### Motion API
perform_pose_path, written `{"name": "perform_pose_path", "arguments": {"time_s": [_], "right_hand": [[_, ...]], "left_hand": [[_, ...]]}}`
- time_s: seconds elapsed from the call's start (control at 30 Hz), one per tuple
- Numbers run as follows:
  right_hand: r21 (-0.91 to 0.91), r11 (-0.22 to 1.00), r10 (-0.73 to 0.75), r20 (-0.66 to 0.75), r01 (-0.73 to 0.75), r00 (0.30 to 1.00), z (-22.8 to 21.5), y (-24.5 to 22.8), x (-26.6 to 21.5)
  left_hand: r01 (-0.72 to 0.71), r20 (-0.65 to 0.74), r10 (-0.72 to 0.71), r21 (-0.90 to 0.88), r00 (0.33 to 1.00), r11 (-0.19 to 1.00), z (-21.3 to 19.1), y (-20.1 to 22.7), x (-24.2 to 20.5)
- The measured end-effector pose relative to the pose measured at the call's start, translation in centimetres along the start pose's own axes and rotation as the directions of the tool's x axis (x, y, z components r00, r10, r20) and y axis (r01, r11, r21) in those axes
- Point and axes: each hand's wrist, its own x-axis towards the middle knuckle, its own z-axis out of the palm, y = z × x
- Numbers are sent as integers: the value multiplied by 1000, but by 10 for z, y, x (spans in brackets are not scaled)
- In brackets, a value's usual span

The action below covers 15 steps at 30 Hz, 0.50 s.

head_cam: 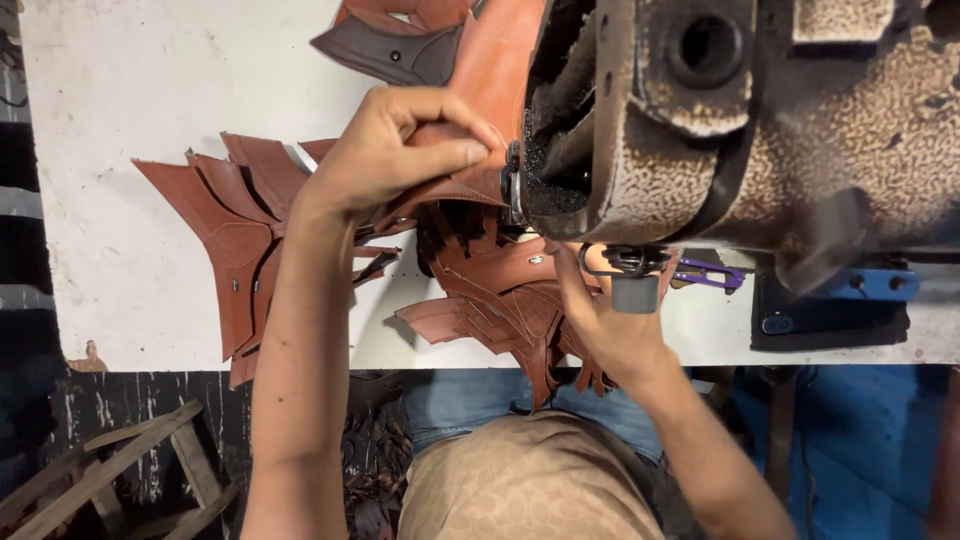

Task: Stitch together brown leather shoe components using an industrial stitching machine.

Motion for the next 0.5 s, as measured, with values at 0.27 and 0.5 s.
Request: {"name": "perform_pose_path", "arguments": {"time_s": [0.27, 0.5], "right_hand": [[-92, 992, -88, 46, 92, 995, -23, -3, 17], [-268, 942, -189, 77, 203, 979, -28, -3, 18]], "left_hand": [[75, -59, -72, 41, 996, 996, 21, 9, -34], [-59, -284, 59, 10, 957, 998, 59, -7, -60]]}}
